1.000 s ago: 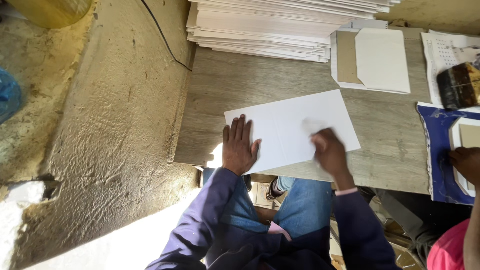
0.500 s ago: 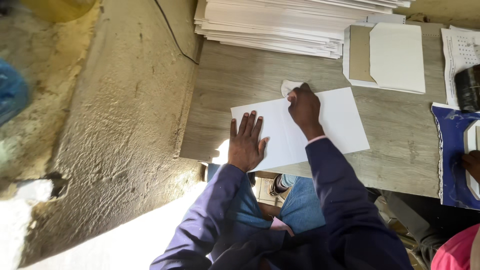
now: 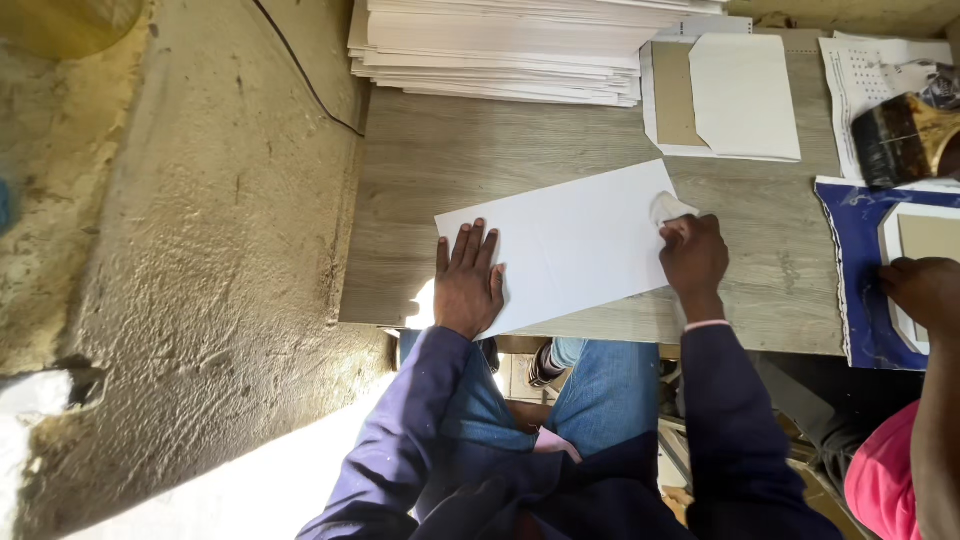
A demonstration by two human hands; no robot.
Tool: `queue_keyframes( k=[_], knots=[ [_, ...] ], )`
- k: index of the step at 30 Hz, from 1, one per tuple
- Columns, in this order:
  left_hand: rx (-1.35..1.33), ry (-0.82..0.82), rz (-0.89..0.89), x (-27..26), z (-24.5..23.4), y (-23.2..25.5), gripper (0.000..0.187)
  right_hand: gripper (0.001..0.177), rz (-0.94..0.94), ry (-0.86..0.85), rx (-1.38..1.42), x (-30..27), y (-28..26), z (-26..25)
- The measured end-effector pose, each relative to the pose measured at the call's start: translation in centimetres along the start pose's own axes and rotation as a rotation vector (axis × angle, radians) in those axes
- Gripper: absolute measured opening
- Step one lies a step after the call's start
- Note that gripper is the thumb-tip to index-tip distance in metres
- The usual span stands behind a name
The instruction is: The person wipes a white sheet of paper with a small cloth, then picks up a larger board with three rectangular sections and wipes it with the same cloth. The person repeats this process, wiping the paper and the board multiple times while seated at a table.
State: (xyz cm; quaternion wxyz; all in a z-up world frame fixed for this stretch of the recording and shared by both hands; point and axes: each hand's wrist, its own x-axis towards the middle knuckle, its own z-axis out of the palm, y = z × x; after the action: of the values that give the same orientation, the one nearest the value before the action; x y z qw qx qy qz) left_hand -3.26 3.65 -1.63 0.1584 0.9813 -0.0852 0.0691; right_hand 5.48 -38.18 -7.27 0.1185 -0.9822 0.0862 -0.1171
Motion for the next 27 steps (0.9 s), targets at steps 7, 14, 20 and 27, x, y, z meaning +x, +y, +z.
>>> queue_keyframes(
  k=[7, 14, 20, 27],
  knots=[
    [-0.07, 0.201, -0.039, 0.3, 2.2, -0.9, 0.049, 0.023, -0.175, -0.372, 0.182, -13.5, -18.8, 1.1],
    [-0.778, 0.41, 0.09, -7.2, -7.3, -1.9, 0.072, 0.014, -0.247, -0.854, 1.247, -19.3, -26.0, -4.4],
    [-0.602, 0.196, -0.26, -12.4, -7.4, -0.8, 0.057, 0.033, -0.403, -0.563, 1.236, -16.0, -26.2, -6.9],
    [-0.808, 0.623, -0.634, -7.9, -9.9, -5.9, 0.042, 0.049, -0.844, 0.003, 0.424, -18.6, -19.2, -6.2]
  ],
)
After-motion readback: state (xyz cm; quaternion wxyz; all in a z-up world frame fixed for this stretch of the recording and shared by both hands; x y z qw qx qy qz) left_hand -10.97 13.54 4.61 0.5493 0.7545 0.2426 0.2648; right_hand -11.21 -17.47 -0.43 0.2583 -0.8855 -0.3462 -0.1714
